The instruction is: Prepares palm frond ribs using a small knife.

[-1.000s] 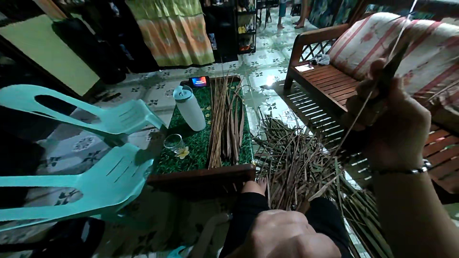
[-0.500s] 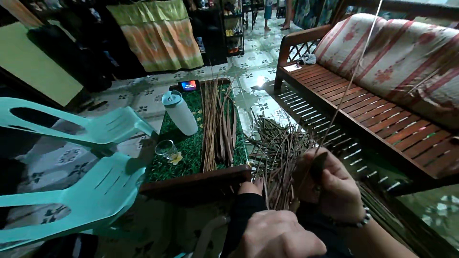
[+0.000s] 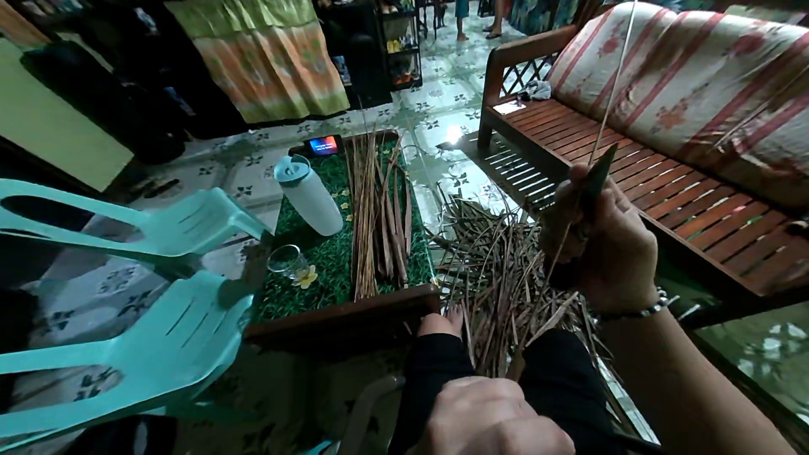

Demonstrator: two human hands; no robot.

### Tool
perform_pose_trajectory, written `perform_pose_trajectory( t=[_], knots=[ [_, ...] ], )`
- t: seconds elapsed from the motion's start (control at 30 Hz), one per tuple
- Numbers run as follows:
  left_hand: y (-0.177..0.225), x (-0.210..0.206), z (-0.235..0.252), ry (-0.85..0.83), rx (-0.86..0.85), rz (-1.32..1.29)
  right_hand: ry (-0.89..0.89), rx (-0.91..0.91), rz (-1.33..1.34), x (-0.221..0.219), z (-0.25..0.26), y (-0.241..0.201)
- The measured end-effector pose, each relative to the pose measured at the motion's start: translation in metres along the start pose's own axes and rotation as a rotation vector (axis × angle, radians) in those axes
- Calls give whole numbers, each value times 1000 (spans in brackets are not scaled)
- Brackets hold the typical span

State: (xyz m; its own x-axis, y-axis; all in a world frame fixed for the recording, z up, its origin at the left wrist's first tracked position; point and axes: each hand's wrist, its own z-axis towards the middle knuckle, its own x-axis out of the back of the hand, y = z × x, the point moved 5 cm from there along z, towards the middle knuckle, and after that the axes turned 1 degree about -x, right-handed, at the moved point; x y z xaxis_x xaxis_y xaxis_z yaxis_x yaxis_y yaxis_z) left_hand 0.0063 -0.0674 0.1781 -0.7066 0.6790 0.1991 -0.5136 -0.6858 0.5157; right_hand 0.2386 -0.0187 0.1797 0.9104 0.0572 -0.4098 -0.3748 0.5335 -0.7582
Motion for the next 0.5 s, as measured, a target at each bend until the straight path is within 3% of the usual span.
perform_pose_trajectory(
  t=[0.3, 0.5],
  knots=[
    [-1, -3, -6, 0, 22, 19, 79, -12, -29, 36, 12, 4],
    [-9, 0, -7, -12, 45, 34, -6, -72, -9, 16, -5, 16]
  ],
)
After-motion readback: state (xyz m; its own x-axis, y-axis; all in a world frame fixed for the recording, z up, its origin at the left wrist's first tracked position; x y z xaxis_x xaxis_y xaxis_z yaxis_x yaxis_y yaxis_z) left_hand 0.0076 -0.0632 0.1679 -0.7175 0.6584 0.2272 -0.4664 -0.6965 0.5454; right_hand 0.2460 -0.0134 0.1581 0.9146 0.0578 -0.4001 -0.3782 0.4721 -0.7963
